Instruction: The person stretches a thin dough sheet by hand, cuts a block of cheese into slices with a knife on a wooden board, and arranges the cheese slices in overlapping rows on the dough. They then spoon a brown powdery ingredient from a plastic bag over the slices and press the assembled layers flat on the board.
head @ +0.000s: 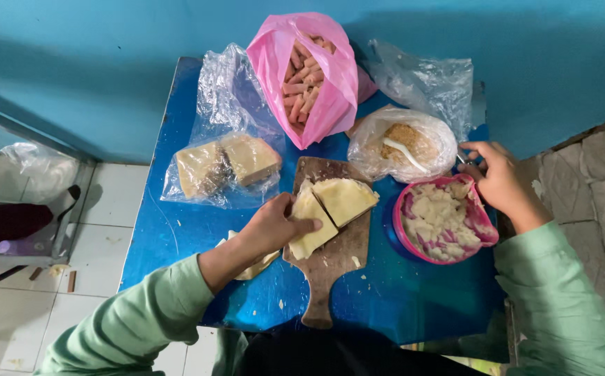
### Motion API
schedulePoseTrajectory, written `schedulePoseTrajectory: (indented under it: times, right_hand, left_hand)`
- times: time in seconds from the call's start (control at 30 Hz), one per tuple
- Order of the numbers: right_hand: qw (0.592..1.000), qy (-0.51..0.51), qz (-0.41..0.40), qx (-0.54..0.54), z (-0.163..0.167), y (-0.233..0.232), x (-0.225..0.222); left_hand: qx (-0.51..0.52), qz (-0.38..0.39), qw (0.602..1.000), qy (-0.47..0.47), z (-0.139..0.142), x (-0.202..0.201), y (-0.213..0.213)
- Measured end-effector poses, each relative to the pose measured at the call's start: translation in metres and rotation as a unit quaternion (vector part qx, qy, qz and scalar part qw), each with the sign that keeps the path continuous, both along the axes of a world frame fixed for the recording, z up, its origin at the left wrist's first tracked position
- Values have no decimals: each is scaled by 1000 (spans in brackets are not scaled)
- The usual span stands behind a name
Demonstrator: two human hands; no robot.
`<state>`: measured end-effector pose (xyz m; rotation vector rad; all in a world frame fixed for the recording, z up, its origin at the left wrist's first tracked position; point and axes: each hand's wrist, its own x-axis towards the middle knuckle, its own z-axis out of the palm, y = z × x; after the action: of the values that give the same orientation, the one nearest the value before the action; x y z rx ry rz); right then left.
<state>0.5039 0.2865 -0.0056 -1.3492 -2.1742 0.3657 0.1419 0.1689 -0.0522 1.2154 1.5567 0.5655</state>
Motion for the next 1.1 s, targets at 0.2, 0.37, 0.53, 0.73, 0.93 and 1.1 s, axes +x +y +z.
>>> schedulePoseTrajectory:
  times: [0.2, 0.37, 0.53, 0.73, 0.93, 1.1]
  right_hand:
    - [996, 38, 1, -84, -15, 6, 14]
    - [996, 53, -12, -65, -19, 5, 30]
    - [991, 34, -102, 76, 11, -47, -4]
    - [909, 191, 298, -219, 22, -132, -113]
    - [777, 301, 215, -510, -6, -144, -159]
    - [707, 358, 105, -601, -25, -146, -174]
  left_hand:
    - [23, -4, 997, -78, -2, -4, -20]
    - [35, 42, 970, -237, 1, -16, -26]
    - [114, -63, 984, -124, 27, -21, -51]
    - [326, -218, 917, -79, 55, -12, -73]
    - [208, -176, 942, -196, 56, -49, -82]
    - [478, -35, 764, 431, 48, -117, -70]
